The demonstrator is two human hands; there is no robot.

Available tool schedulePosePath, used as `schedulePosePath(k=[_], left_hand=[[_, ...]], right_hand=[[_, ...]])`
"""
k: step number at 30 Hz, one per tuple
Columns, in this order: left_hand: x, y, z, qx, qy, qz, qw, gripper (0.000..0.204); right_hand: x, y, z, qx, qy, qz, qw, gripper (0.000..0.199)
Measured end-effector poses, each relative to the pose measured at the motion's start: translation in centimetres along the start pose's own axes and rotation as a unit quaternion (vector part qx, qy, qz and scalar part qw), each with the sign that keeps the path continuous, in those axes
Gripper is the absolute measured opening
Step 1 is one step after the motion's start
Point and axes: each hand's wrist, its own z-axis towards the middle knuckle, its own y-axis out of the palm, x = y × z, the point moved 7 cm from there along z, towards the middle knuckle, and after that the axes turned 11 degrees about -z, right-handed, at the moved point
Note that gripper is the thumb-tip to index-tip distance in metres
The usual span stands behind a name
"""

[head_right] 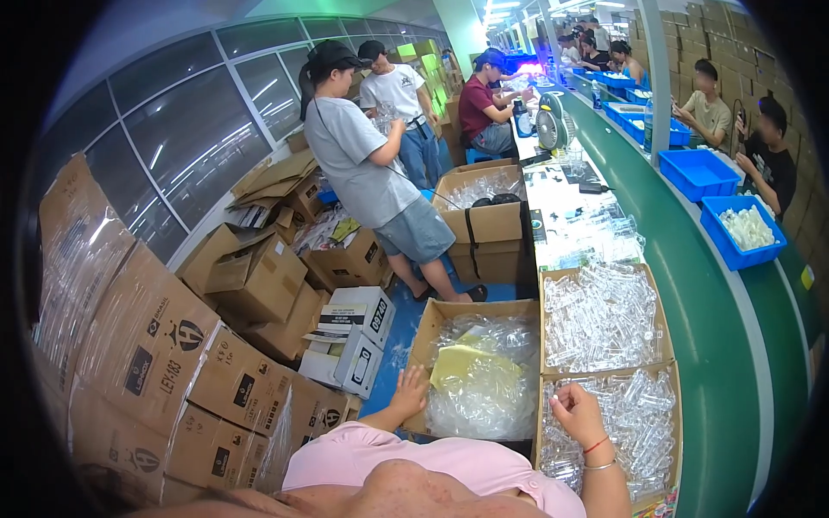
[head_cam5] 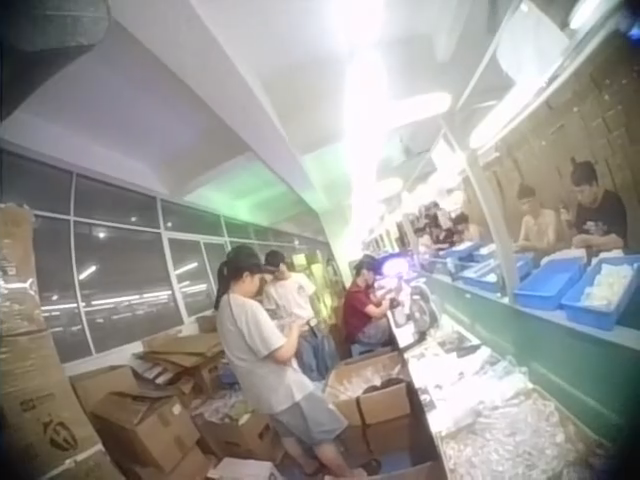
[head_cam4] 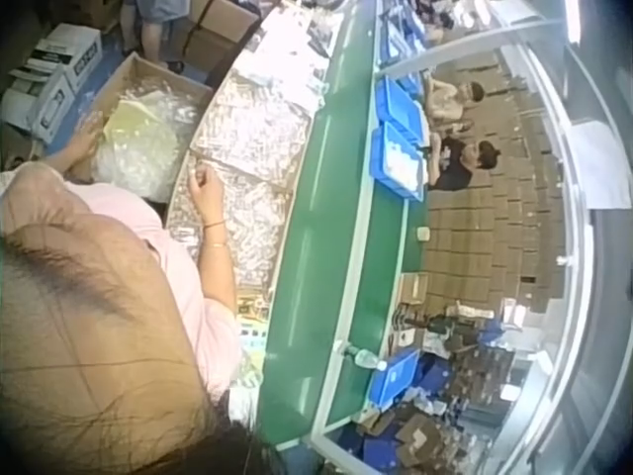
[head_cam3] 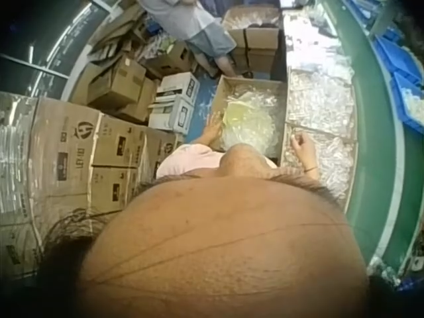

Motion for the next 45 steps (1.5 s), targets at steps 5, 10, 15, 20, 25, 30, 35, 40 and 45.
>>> schedulePosePath(k=[5,10,15,20,25,30,35,40,45], left_hand=[[0.7,1.3,0.8,-0.104,0.033,0.002,0.994,0.039],[0.1,2.7,0.3,-0.147,0.039,0.033,0.988,0.029],[0.0,2.8,0.5,-0.168,0.026,0.042,0.985,0.024],[-0.1,2.7,0.4,-0.144,0.035,0.041,0.988,0.023],[0.0,2.9,0.6,-0.148,0.039,0.047,0.987,0.022],[-0.3,3.2,0.4,-0.121,0.043,0.047,0.991,0.02],[-0.6,3.8,0.3,-0.128,0.035,0.046,0.99,0.02],[-0.5,3.8,0.3,-0.139,0.039,0.056,0.988,0.021],[-0.6,3.9,0.3,-0.137,0.033,0.056,0.989,0.022]], right_hand=[[-0.2,-0.1,0.0,0.002,0.0,0.012,1.0,0.013],[-0.6,-0.1,0.0,-0.006,0.002,0.003,1.0,0.014],[-0.9,-0.3,-0.1,-0.001,0.001,-0.012,1.0,0.014],[-0.4,-0.1,-0.1,0.0,0.006,0.003,1.0,0.014],[-0.2,-0.2,-0.2,0.001,0.001,-0.004,1.0,0.014],[-0.3,-0.1,-0.1,0.001,-0.004,0.001,1.0,0.013],[0.0,-0.1,-0.2,-0.007,-0.005,-0.002,1.0,0.014],[-0.8,-0.3,-0.3,-0.004,0.002,-0.005,1.0,0.016],[-0.8,-0.4,-0.3,0.003,-0.009,-0.008,1.0,0.015]])
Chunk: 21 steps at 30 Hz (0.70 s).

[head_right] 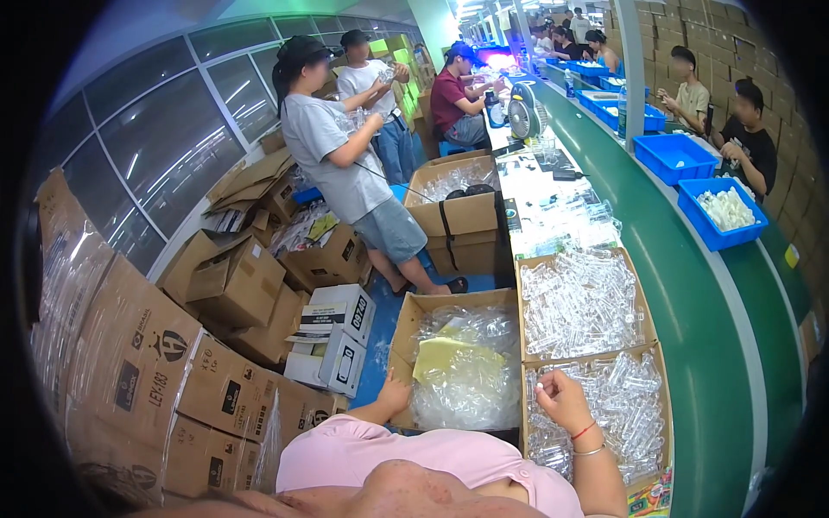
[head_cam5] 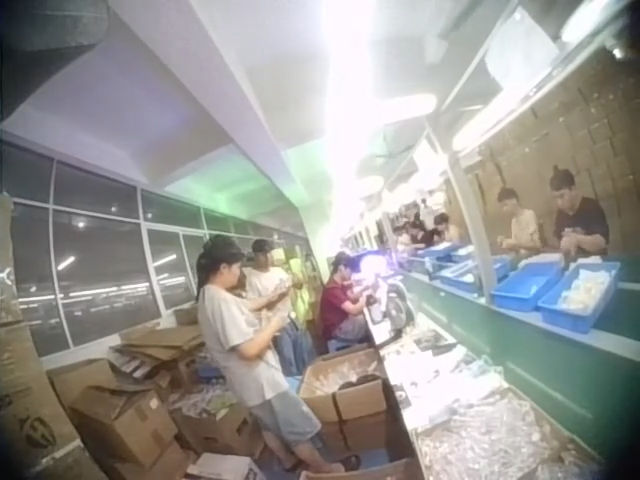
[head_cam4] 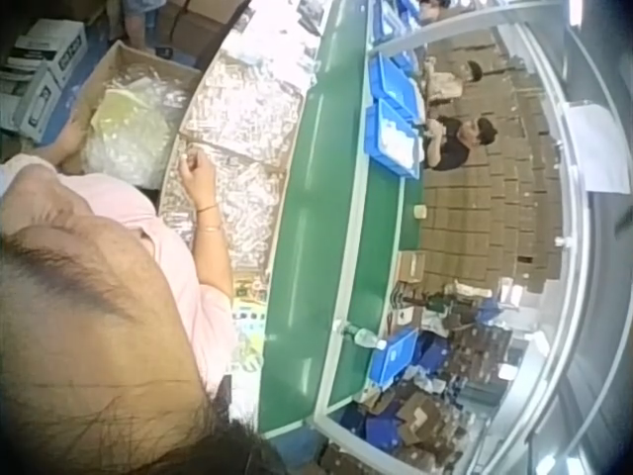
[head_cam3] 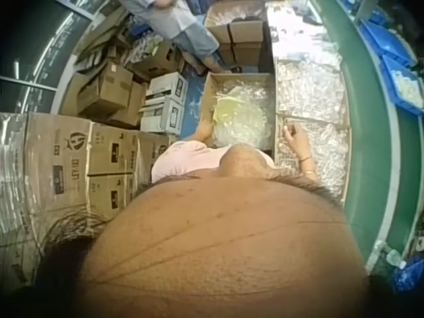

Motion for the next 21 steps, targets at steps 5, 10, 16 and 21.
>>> schedulePosePath(k=[5,10,16,21], left_hand=[[0.1,-0.2,0.0,-0.015,-0.007,0.002,1.0,0.022],[0.1,-0.1,0.0,-0.009,-0.002,0.004,1.0,0.022],[0.3,-0.6,0.0,-0.005,0.003,0.01,1.0,0.022],[0.3,-0.7,-0.2,0.006,0.006,0.006,1.0,0.022]], right_hand=[[-0.4,-0.2,0.0,0.0,-0.006,-0.007,1.0,0.015],[-0.7,-0.3,-0.1,-0.003,-0.017,-0.027,0.999,0.014],[-1.4,-0.6,-0.1,0.003,-0.025,-0.047,0.999,0.013],[-1.8,-0.7,0.0,0.006,-0.025,-0.043,0.999,0.013]])
